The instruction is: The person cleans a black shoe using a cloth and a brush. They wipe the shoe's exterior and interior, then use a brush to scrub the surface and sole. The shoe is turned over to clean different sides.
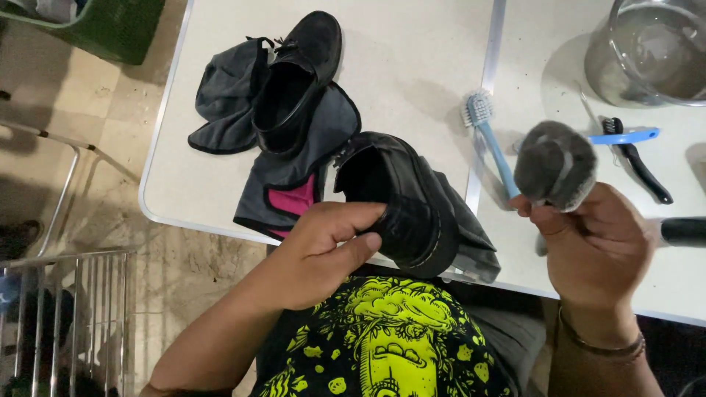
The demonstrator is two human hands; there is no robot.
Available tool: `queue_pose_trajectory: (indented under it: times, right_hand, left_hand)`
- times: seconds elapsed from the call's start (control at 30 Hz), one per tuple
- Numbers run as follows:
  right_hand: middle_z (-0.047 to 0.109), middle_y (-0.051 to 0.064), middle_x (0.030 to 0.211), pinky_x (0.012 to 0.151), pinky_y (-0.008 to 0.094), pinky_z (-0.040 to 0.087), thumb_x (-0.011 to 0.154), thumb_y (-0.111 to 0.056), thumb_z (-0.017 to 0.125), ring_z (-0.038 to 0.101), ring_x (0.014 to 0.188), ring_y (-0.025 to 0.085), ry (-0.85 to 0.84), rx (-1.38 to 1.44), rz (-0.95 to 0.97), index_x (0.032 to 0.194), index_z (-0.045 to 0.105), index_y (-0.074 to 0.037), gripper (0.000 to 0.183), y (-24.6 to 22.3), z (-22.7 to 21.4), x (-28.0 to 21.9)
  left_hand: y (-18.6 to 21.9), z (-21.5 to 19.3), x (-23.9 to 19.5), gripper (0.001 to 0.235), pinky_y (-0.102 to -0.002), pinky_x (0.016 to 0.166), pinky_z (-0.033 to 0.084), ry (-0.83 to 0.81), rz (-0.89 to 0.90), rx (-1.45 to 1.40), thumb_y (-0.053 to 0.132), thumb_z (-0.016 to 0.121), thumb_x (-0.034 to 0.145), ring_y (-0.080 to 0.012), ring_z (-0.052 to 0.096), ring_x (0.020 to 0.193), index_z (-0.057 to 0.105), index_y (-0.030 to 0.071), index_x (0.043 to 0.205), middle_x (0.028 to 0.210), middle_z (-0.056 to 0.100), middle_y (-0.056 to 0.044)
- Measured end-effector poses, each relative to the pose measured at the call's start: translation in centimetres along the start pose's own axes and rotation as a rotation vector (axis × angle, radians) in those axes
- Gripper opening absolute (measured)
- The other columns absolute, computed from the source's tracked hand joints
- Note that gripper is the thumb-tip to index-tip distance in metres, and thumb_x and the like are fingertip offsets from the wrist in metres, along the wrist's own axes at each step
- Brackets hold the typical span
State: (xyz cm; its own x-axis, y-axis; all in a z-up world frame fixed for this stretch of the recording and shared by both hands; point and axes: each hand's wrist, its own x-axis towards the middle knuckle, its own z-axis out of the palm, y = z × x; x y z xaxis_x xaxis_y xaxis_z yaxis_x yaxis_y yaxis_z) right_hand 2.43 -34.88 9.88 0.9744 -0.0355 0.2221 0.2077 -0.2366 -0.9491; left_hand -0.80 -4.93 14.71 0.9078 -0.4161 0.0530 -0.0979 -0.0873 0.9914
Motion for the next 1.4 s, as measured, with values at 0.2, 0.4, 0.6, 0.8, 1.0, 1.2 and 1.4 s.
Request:
queue_pose_trajectory:
  times: [0.2, 0.4, 0.6, 0.8, 1.0, 1.2, 1.4]
  right_hand:
    - [0.068, 0.023, 0.082, 0.075, 0.045, 0.055, 0.093, 0.024, 0.061, 0.065, 0.075, 0.038, -0.285, -0.347, -0.622, 0.081, 0.068, 0.014, 0.017, -6.2, 0.5, 3.0]
    - [0.073, 0.011, 0.087, 0.059, 0.038, 0.048, 0.088, 0.011, 0.063, 0.062, 0.068, 0.024, -0.485, -0.698, -1.127, 0.091, 0.073, -0.001, 0.016, -7.0, 0.2, 4.5]
    - [0.069, -0.008, 0.092, 0.070, 0.041, 0.049, 0.095, -0.001, 0.071, 0.064, 0.076, 0.022, -0.292, -1.198, -1.121, 0.097, 0.079, -0.022, 0.023, -6.6, -0.9, 5.2]
    - [0.075, 0.011, 0.095, 0.065, 0.044, 0.043, 0.105, 0.020, 0.070, 0.060, 0.074, 0.033, -0.298, -0.865, -1.136, 0.096, 0.078, 0.001, 0.023, -8.0, -0.7, 5.3]
    - [0.064, 0.010, 0.071, 0.057, 0.040, 0.038, 0.083, 0.022, 0.058, 0.051, 0.057, 0.021, -0.233, -0.826, -1.100, 0.097, 0.088, -0.003, 0.042, -2.7, -2.3, 5.5]
    - [0.054, 0.002, 0.062, 0.051, 0.041, 0.044, 0.078, 0.024, 0.057, 0.050, 0.053, 0.020, -0.261, -0.866, -1.019, 0.083, 0.073, -0.013, 0.040, -4.3, 0.6, 5.5]
    - [0.069, 0.008, 0.068, 0.041, 0.022, 0.033, 0.098, 0.009, 0.070, 0.048, 0.048, 0.011, -0.389, -0.658, -1.364, 0.086, 0.072, -0.003, 0.017, -3.1, 3.8, 5.8]
  left_hand:
    - [1.2, -0.2, 0.9, 0.025, -0.027, 0.059, 0.031, -0.018, -0.009, 0.036, 0.010, 0.045, 0.101, -0.0052, 0.036, 0.064, 0.069, 0.009, 0.106, 0.073, 0.044, 0.010]
    - [2.3, 0.3, 1.7, 0.060, -0.028, 0.077, 0.044, -0.097, -0.024, -0.083, 0.057, 0.031, 0.104, -0.0111, 0.058, 0.089, 0.066, 0.009, 0.103, 0.092, 0.062, 0.002]
    - [2.5, 0.4, 1.8, 0.083, -0.036, 0.106, 0.050, -0.114, 0.013, -0.097, 0.070, 0.023, 0.100, -0.0206, 0.065, 0.124, 0.063, 0.003, 0.130, 0.127, 0.071, -0.009]
    - [2.7, 0.8, 1.5, 0.095, -0.043, 0.127, 0.034, -0.131, 0.028, -0.245, 0.075, 0.030, 0.097, -0.0305, 0.045, 0.149, 0.044, -0.005, 0.148, 0.154, 0.050, -0.021]
    - [2.6, 1.1, 1.3, 0.112, -0.043, 0.112, 0.050, -0.170, -0.019, -0.465, 0.085, 0.043, 0.086, -0.0286, 0.062, 0.130, 0.032, 0.000, 0.157, 0.141, 0.062, -0.019]
    - [0.3, 0.0, 1.3, 0.112, -0.022, 0.091, 0.043, -0.183, -0.013, -0.924, 0.076, 0.053, 0.088, -0.0079, 0.057, 0.106, 0.030, -0.007, 0.161, 0.126, 0.063, -0.006]
    - [-1.3, -1.8, 1.7, 0.112, -0.038, 0.103, 0.056, -0.174, -0.038, -1.152, 0.073, 0.048, 0.086, -0.0240, 0.068, 0.115, 0.033, -0.010, 0.159, 0.133, 0.066, -0.018]
